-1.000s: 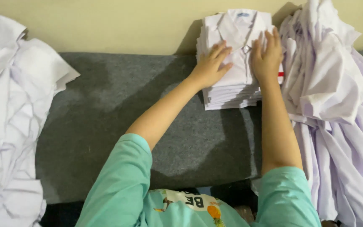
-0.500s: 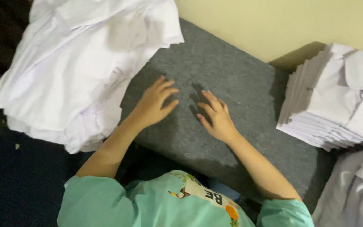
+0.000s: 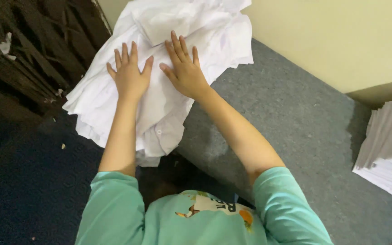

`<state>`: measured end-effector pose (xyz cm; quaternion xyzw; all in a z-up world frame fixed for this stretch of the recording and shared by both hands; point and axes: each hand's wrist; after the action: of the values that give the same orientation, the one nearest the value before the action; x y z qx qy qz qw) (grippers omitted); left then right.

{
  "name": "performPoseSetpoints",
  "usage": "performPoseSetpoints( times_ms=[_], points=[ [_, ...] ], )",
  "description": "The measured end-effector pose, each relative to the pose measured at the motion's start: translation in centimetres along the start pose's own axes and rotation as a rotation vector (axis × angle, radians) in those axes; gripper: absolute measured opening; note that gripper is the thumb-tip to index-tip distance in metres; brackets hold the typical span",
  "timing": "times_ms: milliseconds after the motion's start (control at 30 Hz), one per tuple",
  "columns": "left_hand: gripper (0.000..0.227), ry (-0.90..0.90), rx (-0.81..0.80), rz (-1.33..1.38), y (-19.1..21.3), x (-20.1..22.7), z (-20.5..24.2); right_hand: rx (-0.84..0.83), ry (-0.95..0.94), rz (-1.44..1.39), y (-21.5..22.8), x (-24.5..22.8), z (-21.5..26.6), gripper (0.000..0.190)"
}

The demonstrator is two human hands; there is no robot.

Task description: Folding white shirts and stacking them on a work table.

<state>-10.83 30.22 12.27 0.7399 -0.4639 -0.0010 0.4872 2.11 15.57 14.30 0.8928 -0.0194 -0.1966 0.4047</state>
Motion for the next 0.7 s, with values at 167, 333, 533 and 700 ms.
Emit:
performPoseSetpoints(
  times_ms=[167,333,533,700],
  points=[
    [0.052,-0.010,0.002,-0.037,-0.1,0.3,0.5,0.029,-0.003,0.041,-3.0,1.0,0.9,0.069],
    [0.048,-0.135,0.110,-0.008,1.5,1.8,2.1,-0.003,-0.093,-0.003,-2.5,1.1,2.2,0.067],
    [0.025,-0.270,0.069,0.284,7.5,13.0,8.8,0.195,-0.644,-1.087,-1.3,6.9,6.0,0.083],
    [0.035,-0.619,0.050,0.382,6.6,19.0,16.9,0.407,-1.292,-1.390,11.0,3.5,8.9,0.042]
  ],
)
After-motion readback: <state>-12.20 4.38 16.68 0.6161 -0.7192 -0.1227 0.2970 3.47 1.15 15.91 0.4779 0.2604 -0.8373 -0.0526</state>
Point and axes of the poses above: each hand's wrist, its own z-axis away from the middle knuckle, its own y-axis out of the back of the hand, x = y × z, and after that the axes turned 14 degrees about x, right-handed
